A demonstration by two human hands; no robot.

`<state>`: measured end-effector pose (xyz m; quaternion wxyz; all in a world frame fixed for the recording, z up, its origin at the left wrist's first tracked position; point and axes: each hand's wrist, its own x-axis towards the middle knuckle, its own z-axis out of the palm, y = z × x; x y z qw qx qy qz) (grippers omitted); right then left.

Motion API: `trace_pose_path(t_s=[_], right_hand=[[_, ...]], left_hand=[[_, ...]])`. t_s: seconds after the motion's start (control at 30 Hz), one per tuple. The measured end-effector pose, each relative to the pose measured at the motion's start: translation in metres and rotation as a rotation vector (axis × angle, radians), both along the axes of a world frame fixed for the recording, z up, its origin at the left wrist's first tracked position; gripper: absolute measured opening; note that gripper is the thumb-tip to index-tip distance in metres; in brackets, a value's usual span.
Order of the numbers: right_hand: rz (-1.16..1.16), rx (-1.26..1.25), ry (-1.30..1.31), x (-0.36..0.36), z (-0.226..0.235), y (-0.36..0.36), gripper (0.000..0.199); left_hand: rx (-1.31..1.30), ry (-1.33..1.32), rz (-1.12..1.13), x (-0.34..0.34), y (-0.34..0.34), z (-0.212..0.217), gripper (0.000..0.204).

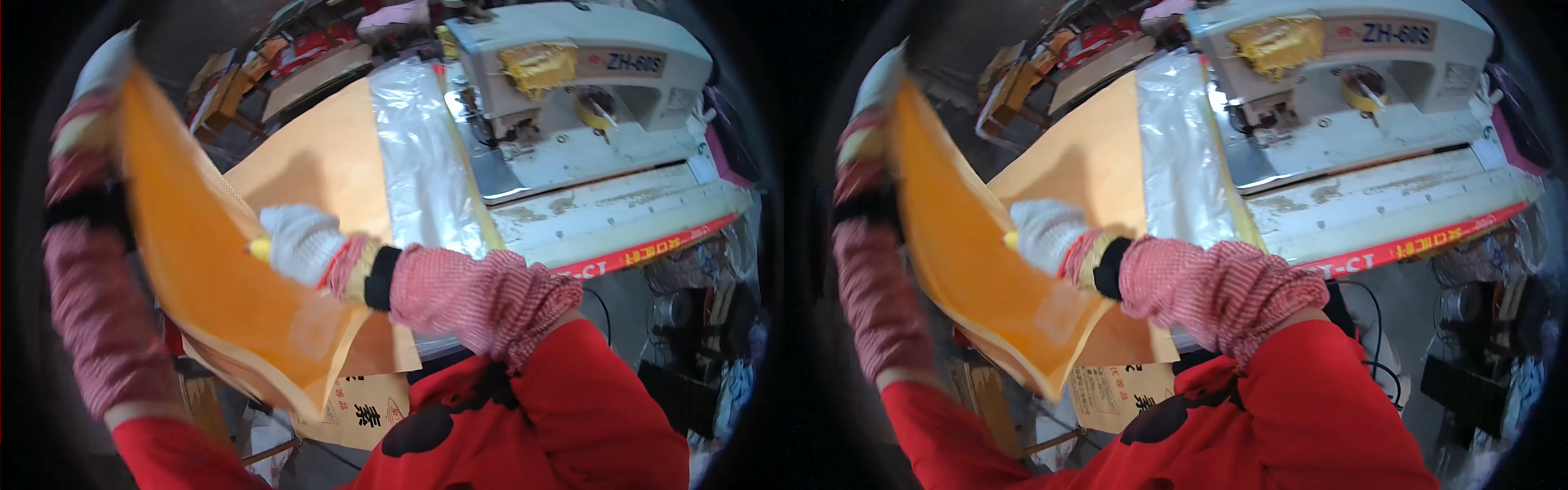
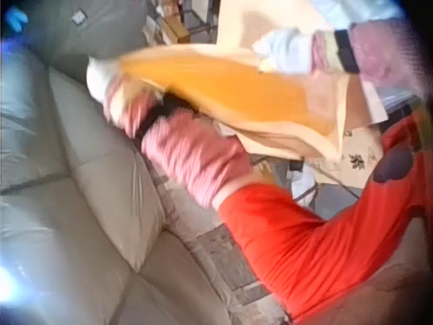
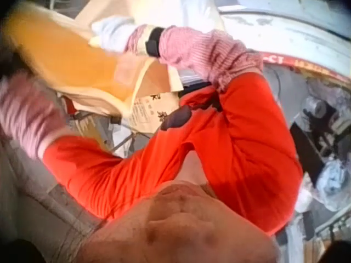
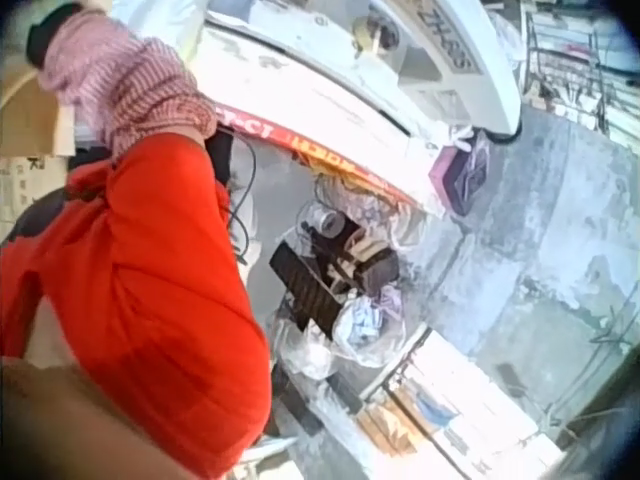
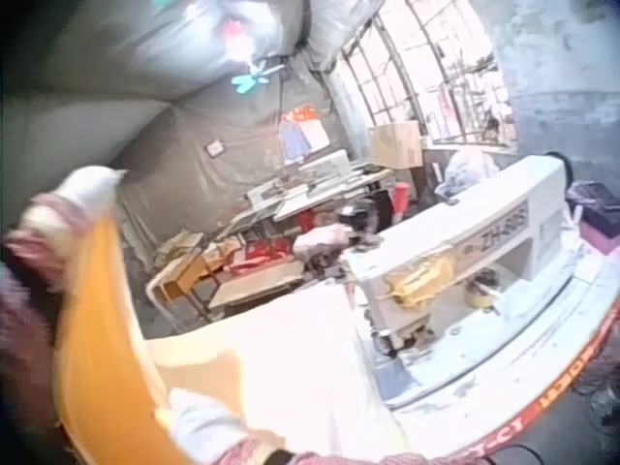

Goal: The recorder is placing plastic liners inside woven industrial bags and sewing them shut using a sewing machine.

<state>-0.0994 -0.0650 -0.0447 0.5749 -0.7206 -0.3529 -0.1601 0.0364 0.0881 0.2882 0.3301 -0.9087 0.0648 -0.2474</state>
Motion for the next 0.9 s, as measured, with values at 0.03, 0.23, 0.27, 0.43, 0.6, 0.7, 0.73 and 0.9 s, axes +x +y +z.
trace_pose_path(t_s=[0.03,0.23,0.27,0.43,0.6,0.7,0.73,0.9], right_hand=[[-0.026,-0.152,0.129,-0.012,0.007,-0.023,0.026],[0.150,-0.553,0.702,-0.034,-0.034,-0.230,0.039],[0.122,-0.415,1.094,-0.053,-0.062,-0.268,0.039],[-0.001,0.379,1.623,-0.104,-0.090,-0.313,0.037],[-0.184,0.443,1.221,-0.113,-0.090,-0.309,0.035],[-0.433,0.052,0.739,-0.113,-0.073,-0.304,0.032],[-0.455,-0.282,0.677,-0.114,-0.064,-0.305,0.028],[-0.392,-0.843,0.372,-0.118,-0.076,-0.310,0.031]], left_hand=[[0.062,-0.112,-0.002,0.031,-0.040,-0.052,0.025],[-0.034,-0.074,-0.539,0.066,-0.175,-0.357,0.009],[-0.488,0.091,-0.903,0.058,-0.201,-0.363,0.012],[-0.506,0.288,-0.933,0.057,-0.195,-0.418,0.013],[-0.577,0.255,-1.053,0.055,-0.207,-0.416,0.009],[-0.418,0.271,-1.101,0.053,-0.212,-0.407,0.009],[-0.416,0.273,-1.093,0.049,-0.212,-0.404,0.009],[-0.331,0.405,-0.778,0.024,-0.210,-0.388,0.012]])
